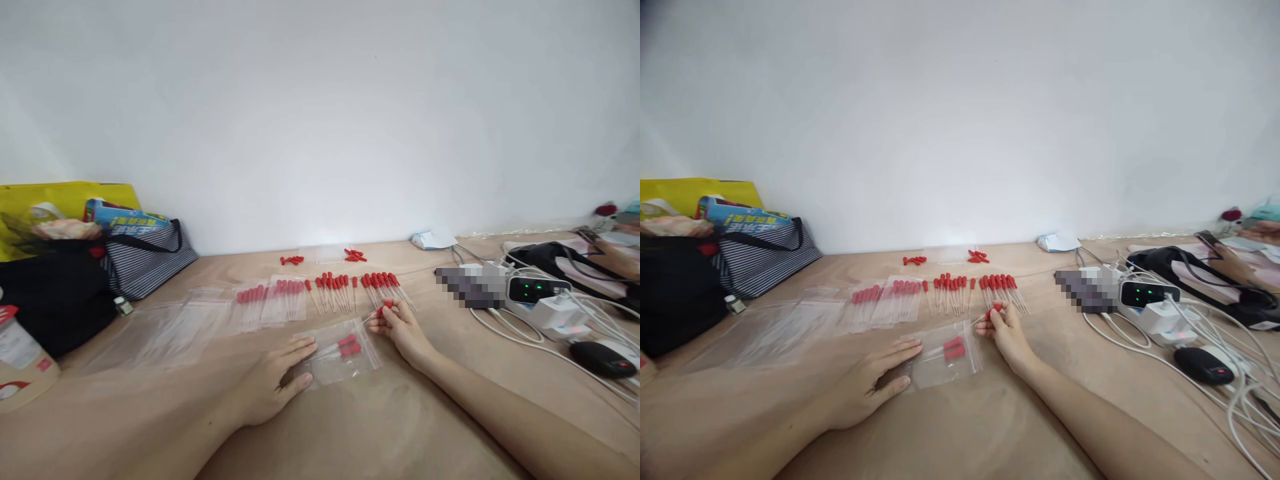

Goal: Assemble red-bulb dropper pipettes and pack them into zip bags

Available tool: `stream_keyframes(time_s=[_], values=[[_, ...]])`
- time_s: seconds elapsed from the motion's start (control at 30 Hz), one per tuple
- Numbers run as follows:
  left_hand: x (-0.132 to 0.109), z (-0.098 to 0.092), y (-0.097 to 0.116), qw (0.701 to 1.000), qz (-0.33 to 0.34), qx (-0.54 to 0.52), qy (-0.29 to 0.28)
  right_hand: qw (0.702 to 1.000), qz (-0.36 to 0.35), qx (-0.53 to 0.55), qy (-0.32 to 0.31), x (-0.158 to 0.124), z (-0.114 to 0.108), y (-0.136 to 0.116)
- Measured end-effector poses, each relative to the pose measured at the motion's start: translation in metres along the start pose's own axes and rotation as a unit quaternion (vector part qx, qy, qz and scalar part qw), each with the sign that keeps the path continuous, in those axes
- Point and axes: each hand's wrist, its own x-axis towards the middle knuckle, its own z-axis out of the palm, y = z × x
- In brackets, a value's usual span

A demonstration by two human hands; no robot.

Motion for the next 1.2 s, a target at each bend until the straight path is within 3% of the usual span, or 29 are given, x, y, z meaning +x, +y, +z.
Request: stream_keyframes(time_s=[0.17, 0.33, 0.53, 0.63, 0.7, 0.77, 0.83, 0.9, 1.07, 1.2], values=[[-0.001, 0.0, 0.0, 1.0, -0.003, 0.002, 0.002, 0.992, 0.018, -0.091, -0.08, -0.004, 0.002, -0.003], [-0.001, -0.001, 0.001, 1.0, 0.002, 0.006, 0.001, 0.962, -0.026, -0.214, -0.165, -0.004, 0.001, 0.001], [0.0, -0.001, 0.003, 1.0, 0.006, -0.004, 0.006, 0.87, -0.163, -0.409, -0.221, 0.0, 0.002, 0.004], [0.0, 0.0, 0.001, 1.0, 0.013, -0.003, 0.008, 0.878, -0.146, -0.414, -0.19, 0.006, 0.001, 0.008], [0.0, 0.001, -0.001, 1.0, 0.017, -0.004, 0.007, 0.899, -0.115, -0.4, -0.134, 0.013, -0.002, 0.008], [0.0, 0.002, -0.002, 1.0, 0.019, -0.008, 0.007, 0.893, -0.111, -0.431, -0.076, 0.023, -0.002, 0.002], [0.001, 0.002, -0.003, 1.0, 0.024, -0.018, 0.009, 0.841, -0.129, -0.524, -0.033, 0.036, 0.001, -0.007], [0.001, 0.003, -0.004, 0.999, 0.032, -0.027, 0.015, 0.769, -0.114, -0.629, -0.016, 0.051, 0.011, -0.016], [0.0, 0.004, -0.004, 0.998, 0.046, -0.025, 0.02, 0.728, -0.052, -0.684, 0.008, 0.085, 0.044, -0.016], [-0.001, 0.003, -0.004, 0.999, 0.043, -0.018, 0.019, 0.697, 0.001, -0.717, 0.002, 0.096, 0.059, -0.008]])
